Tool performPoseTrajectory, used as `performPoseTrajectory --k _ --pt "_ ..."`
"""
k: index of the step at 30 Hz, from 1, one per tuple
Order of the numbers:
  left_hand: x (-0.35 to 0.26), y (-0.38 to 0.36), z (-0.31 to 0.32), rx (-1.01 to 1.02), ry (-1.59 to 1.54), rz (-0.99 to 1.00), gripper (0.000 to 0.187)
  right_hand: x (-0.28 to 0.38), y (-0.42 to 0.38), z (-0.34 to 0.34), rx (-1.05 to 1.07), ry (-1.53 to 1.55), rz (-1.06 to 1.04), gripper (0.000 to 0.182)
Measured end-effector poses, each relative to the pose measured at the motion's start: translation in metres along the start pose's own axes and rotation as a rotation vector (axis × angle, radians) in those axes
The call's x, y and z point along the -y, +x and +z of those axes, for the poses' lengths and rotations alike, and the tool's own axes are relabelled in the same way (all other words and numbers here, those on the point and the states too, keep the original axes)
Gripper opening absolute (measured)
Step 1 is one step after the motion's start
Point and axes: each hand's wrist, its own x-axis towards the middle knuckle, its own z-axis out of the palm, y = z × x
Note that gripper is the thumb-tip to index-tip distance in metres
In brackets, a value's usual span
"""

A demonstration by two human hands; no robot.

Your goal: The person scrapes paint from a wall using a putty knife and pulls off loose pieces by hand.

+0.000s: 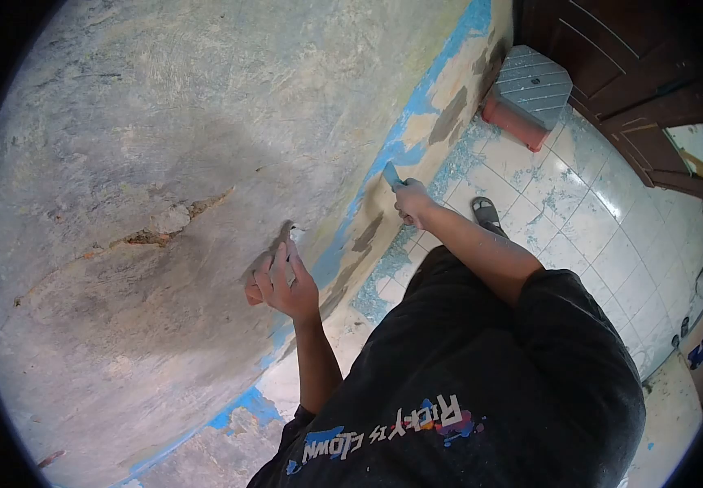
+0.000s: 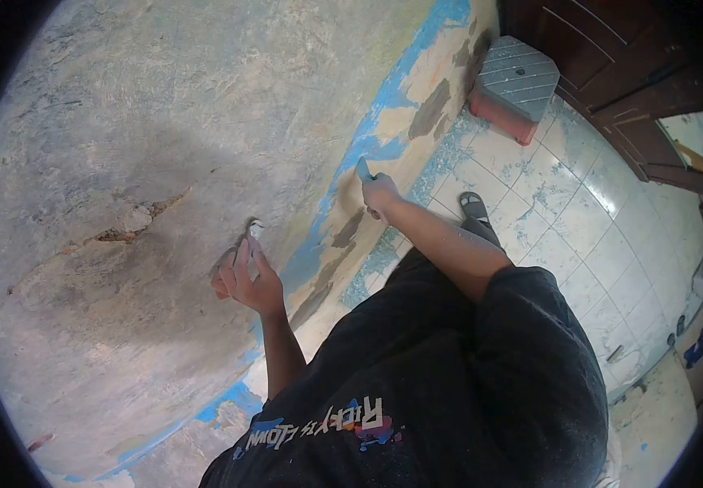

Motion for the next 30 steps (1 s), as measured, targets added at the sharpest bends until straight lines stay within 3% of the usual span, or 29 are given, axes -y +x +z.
performPoseTrajectory --k 2,5,8,11,14,17,23,30 --pt "0.003 0.006 0.002 -0.013 -0.045 0.033 0.02 -0.003 -0.004 -0.005 0.028 0.051 0.008 0.021" --pt "0.011 0.013 0.012 -0.07 -0.206 0.044 0.019 -0.018 -0.005 -0.004 -0.193 0.106 -0.065 0.022" --pt "0.009 0.014 0.01 -0.093 -0.153 0.061 0.018 -0.022 -0.007 -0.012 -0.115 0.125 -0.049 0.021" --pt "0.003 0.01 0.004 -0.141 -0.102 0.037 0.018 -0.014 -0.013 -0.002 -0.049 0.109 -0.168 0.02" --pt "0.011 -0.004 0.001 -0.17 -0.081 0.046 0.017 -0.001 -0.008 0.011 -0.083 0.126 -0.141 0.019" --pt "0.025 -0.02 -0.002 -0.139 -0.046 0.04 0.017 -0.003 0.017 0.001 -0.054 0.214 -0.096 0.019" --pt "0.031 -0.04 0.0 -0.064 -0.037 0.07 0.018 -0.009 -0.012 -0.006 0.015 0.223 -0.096 0.023" --pt "0.016 -0.05 0.036 -0.071 -0.138 0.117 0.022 -0.032 -0.008 -0.028 -0.059 0.093 -0.151 0.022"
